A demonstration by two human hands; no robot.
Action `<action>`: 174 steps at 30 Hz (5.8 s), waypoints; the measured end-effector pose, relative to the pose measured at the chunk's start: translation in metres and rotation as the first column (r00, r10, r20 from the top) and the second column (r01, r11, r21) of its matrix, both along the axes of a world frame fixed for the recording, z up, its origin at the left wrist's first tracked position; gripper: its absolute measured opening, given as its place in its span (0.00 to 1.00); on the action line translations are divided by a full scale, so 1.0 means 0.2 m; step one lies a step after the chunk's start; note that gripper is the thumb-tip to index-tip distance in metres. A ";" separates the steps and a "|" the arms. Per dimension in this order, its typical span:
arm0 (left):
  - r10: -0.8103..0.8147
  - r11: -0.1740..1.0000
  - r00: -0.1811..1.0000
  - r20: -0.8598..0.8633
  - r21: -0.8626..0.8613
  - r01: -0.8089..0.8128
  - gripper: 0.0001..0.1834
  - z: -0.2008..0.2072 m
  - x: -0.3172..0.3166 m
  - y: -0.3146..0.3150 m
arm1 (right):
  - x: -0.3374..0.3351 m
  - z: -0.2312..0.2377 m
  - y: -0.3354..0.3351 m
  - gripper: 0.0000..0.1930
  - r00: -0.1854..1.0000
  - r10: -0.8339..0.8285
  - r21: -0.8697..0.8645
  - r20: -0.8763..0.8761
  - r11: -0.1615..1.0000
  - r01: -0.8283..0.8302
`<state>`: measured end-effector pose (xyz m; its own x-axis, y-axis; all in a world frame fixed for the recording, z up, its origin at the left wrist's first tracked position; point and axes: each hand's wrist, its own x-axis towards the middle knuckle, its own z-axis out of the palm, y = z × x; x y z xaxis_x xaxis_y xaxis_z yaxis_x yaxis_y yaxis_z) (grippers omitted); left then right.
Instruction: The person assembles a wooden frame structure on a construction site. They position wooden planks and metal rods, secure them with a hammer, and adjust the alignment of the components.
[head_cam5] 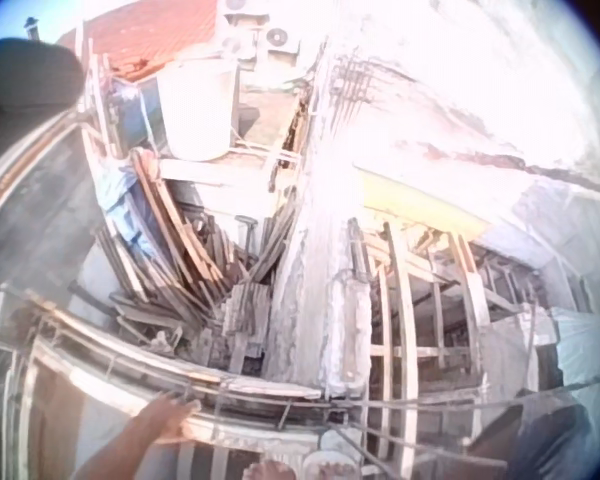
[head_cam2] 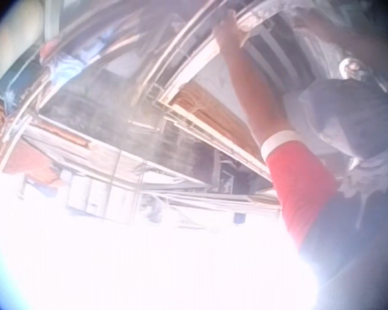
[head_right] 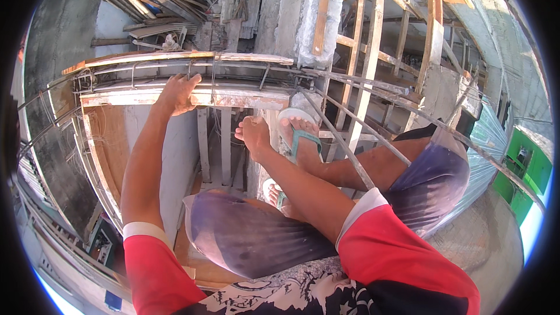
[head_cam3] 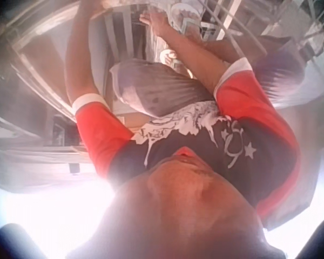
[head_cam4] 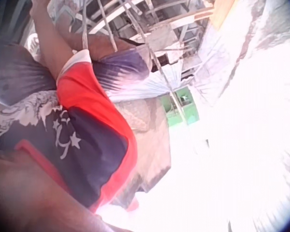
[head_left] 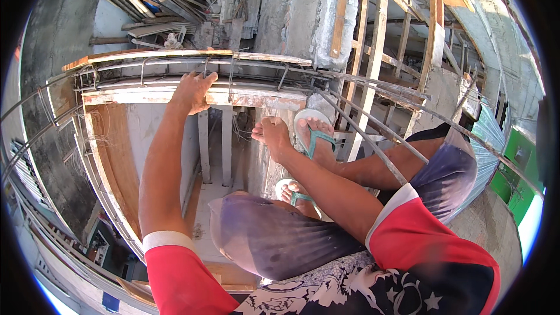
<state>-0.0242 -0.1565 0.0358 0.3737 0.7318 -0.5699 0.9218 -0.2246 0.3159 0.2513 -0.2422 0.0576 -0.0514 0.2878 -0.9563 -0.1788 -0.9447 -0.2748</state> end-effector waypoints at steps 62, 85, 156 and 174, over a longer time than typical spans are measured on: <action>0.724 -0.358 -0.662 0.196 -0.713 -0.603 0.37 -0.22 0.40 -0.29 | 0.41 0.00 0.28 0.10 0.048 0.167 0.087 0.985 -0.233 -0.968; 0.706 -0.445 -0.678 0.207 -0.616 -0.650 0.39 -0.20 0.45 -0.23 | 0.40 -0.04 0.44 0.38 -0.102 0.271 -0.004 0.957 -0.341 -0.940; -0.070 0.978 0.996 -0.060 0.195 0.080 0.48 0.09 0.08 -0.05 | -0.32 0.14 0.45 0.12 0.904 0.113 -0.264 -0.411 0.935 -0.236; -0.080 0.977 0.992 -0.096 0.191 0.097 0.46 0.06 0.07 -0.07 | -0.27 0.00 0.84 0.27 0.734 0.422 0.114 -0.532 0.895 -0.432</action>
